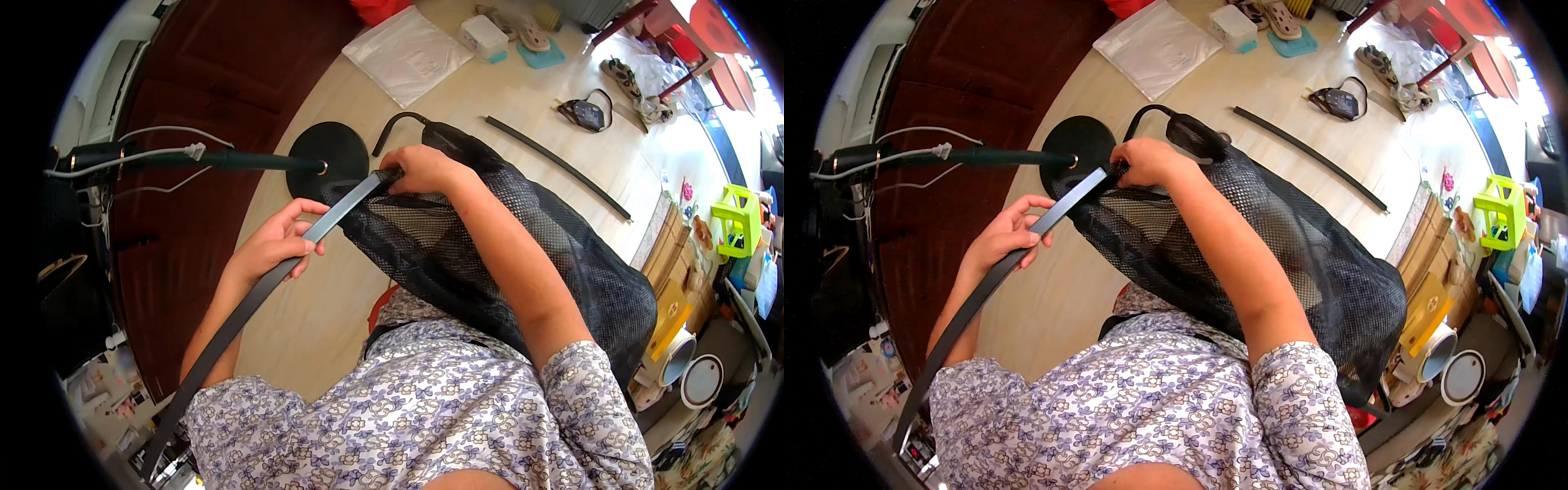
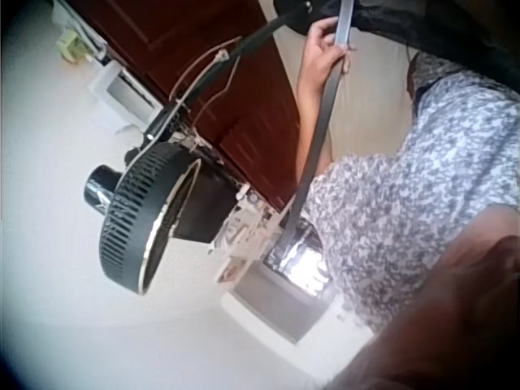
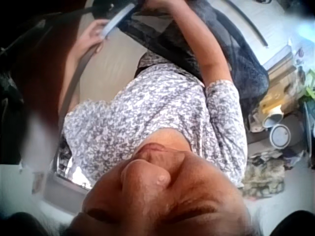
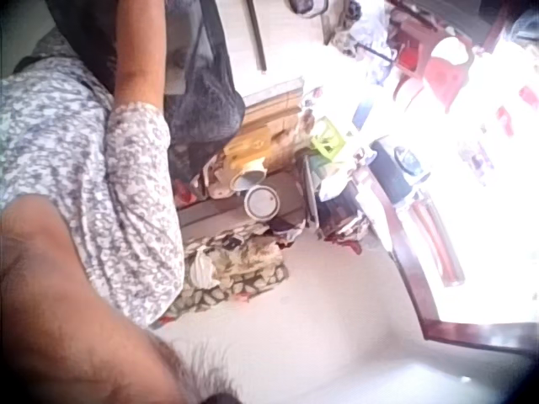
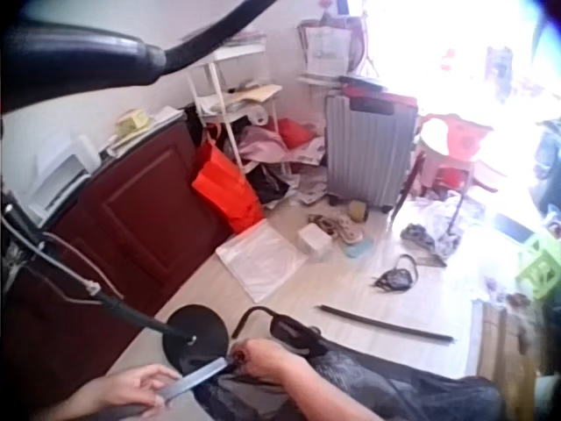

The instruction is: The person assembles a mesh laundry hamper by threading flexible support rods through the fabric channels of the mesh bag.

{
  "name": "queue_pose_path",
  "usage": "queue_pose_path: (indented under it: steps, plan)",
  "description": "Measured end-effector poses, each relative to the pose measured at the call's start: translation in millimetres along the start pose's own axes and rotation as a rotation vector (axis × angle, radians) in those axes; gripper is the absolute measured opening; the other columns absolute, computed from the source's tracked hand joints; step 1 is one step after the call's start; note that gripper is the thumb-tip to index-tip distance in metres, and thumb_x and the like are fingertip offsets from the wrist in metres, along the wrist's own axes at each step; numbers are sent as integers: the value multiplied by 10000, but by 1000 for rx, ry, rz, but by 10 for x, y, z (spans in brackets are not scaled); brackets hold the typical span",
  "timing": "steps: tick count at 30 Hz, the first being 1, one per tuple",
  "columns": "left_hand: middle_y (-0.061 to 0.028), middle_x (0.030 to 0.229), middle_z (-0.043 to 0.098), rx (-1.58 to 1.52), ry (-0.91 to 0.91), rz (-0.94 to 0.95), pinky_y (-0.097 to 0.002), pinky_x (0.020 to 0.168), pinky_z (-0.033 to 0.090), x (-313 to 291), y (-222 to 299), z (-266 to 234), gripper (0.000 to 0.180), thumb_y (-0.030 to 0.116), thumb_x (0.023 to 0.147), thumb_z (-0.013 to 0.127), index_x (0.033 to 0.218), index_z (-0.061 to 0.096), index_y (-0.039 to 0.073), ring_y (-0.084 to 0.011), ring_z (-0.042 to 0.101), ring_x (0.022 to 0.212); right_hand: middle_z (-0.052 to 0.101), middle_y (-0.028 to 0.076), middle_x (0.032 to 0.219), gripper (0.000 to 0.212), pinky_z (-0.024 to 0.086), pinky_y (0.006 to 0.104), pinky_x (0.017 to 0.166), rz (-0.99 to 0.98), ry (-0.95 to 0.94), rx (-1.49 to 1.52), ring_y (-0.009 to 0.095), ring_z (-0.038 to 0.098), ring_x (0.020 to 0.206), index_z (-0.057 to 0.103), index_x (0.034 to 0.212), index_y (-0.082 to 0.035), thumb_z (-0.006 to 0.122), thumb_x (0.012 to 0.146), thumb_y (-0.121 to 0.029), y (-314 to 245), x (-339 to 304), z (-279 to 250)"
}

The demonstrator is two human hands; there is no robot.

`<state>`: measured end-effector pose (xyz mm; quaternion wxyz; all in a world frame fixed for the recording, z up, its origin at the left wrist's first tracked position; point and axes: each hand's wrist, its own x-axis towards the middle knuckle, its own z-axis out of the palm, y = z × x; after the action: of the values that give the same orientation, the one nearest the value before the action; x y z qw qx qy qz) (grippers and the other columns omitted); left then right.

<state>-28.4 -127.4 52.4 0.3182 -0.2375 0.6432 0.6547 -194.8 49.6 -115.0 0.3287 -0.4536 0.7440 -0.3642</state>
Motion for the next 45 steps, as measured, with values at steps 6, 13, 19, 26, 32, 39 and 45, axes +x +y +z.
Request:
queue_pose_path:
  steps: [6,13,19,26,32,39,45]
  plan:
    - [-100,809,552,85,-24,40,-195,411,399,16,-106,-137,508,61,729,544,1215,395,52,-89,483,456,629,142,929,390,466,385,759,-5,-28,-27,313,589,885,608,981,-78,715,628,-206,-56,40,39]
    - [-86,684,560,97,-94,104,-225,390,379,268,-150,-234,587,25,699,552,1258,371,12,-106,495,434,577,135,1054,635,436,366,858,-90,87,147,288,542,1001,503,1186,-117,757,606,-162,-332,1,66]
    - [-98,684,549,158,-111,120,-241,386,374,311,-216,-126,530,49,704,539,1193,340,-3,-125,496,444,623,136,918,480,467,358,772,-167,91,-7,298,596,876,559,1088,-89,720,636,-110,-343,-12,181]
    - [-101,691,543,79,-101,47,-242,386,376,39,-325,-152,526,30,716,526,1206,336,5,-114,486,443,635,144,845,393,480,353,712,-108,8,8,299,618,806,593,1001,-73,717,636,-150,-372,19,348]
    - [-81,678,537,-12,-106,96,-230,379,363,-3,-409,-167,543,23,721,579,1211,348,40,-105,478,434,622,143,959,556,455,383,807,24,31,-110,308,583,921,580,1065,-74,758,606,-333,-208,-49,200]
    - [-90,710,530,-39,-27,61,-216,385,375,-60,-258,-147,488,41,727,526,1188,368,21,-99,475,431,618,115,957,390,447,373,810,65,53,-121,304,560,927,643,946,-76,744,628,-276,-58,-110,-42]
    - [-99,714,529,-2,-15,49,-217,400,388,-98,-223,-135,486,47,718,520,1179,370,15,-101,474,434,571,133,912,315,460,339,740,-45,135,-72,278,573,831,639,981,-86,703,678,-146,-64,-101,36]
